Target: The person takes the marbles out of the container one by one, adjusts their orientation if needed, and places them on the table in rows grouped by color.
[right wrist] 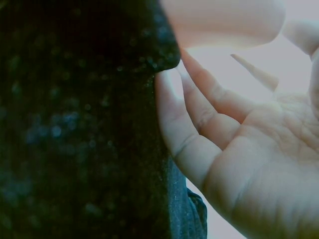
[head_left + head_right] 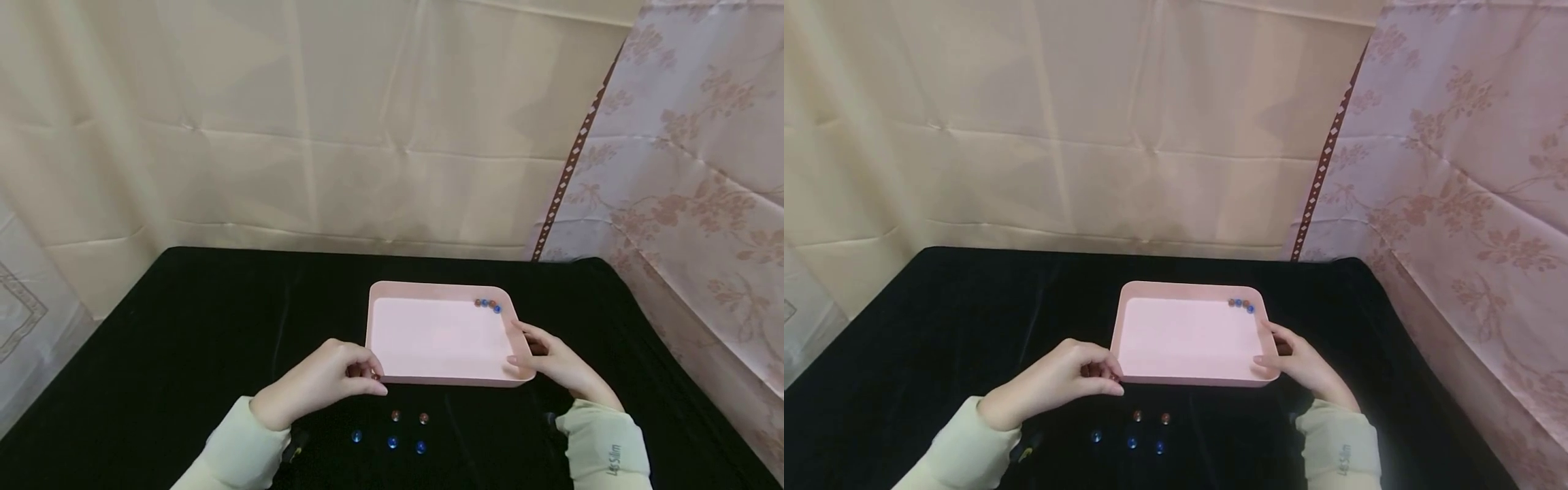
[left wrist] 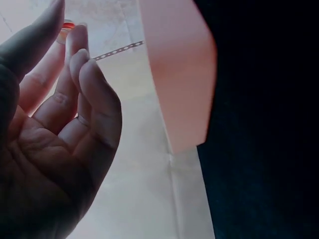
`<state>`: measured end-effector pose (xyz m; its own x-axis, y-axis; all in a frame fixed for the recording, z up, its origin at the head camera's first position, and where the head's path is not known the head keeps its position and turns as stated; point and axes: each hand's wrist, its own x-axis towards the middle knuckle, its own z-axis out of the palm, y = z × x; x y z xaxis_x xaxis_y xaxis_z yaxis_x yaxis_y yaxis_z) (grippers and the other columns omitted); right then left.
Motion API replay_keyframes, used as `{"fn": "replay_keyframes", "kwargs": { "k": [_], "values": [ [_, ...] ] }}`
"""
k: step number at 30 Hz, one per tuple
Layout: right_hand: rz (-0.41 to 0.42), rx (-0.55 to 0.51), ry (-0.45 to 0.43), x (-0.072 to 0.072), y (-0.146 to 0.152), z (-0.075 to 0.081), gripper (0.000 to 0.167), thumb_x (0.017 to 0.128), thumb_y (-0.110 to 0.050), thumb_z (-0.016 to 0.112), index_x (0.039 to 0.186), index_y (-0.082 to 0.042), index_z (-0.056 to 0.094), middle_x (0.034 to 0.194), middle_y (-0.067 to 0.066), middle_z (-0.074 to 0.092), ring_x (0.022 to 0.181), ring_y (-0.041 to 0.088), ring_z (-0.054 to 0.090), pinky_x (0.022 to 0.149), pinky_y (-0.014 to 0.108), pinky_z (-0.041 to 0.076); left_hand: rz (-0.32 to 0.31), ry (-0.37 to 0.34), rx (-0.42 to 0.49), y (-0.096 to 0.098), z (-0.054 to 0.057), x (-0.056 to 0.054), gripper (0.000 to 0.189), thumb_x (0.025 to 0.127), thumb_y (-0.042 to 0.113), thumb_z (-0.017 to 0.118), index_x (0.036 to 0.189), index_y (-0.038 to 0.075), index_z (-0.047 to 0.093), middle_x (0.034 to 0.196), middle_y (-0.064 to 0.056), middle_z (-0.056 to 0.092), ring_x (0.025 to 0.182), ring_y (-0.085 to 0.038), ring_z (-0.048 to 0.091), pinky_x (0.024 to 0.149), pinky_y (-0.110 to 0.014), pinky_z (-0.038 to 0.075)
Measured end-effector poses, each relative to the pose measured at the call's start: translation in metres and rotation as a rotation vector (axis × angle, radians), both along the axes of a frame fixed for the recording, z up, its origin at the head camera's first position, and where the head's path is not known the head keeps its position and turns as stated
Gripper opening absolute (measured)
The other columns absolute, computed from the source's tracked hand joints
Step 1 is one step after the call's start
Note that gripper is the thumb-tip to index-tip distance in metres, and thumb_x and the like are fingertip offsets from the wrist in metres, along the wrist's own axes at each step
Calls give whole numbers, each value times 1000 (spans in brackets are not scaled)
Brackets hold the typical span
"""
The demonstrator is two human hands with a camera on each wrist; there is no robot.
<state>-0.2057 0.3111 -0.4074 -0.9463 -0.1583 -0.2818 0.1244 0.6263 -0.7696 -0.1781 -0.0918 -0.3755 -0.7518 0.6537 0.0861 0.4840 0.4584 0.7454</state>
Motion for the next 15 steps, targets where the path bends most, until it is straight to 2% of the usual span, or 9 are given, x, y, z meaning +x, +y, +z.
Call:
{"fn": "replay_keyframes", "kwargs": {
  "k": [4,10,15],
  "values": [
    [3,-1,3,0,0,0,83,91,-35,69,156,-6,25,148,27,37,120,35,48,91,43,46,1,-21,-26,-6,-6,3,11,88,25,75,91,16,72,78,15,68,69,2,61,67,-21,52],
    [5,4,2,1,0,-1,84,91,-35,69,156,-6,23,148,27,37,121,36,47,92,45,47,27,-44,-92,-12,-13,6,11,87,26,76,90,17,72,76,15,66,65,1,58,64,-21,50],
    [12,0,-3,1,-1,-1,84,92,-35,68,157,-8,22,150,28,34,121,35,47,90,42,47,19,-62,-121,-15,-18,6,11,87,27,75,91,17,71,77,14,67,67,2,59,64,-21,49]
  ]
}}
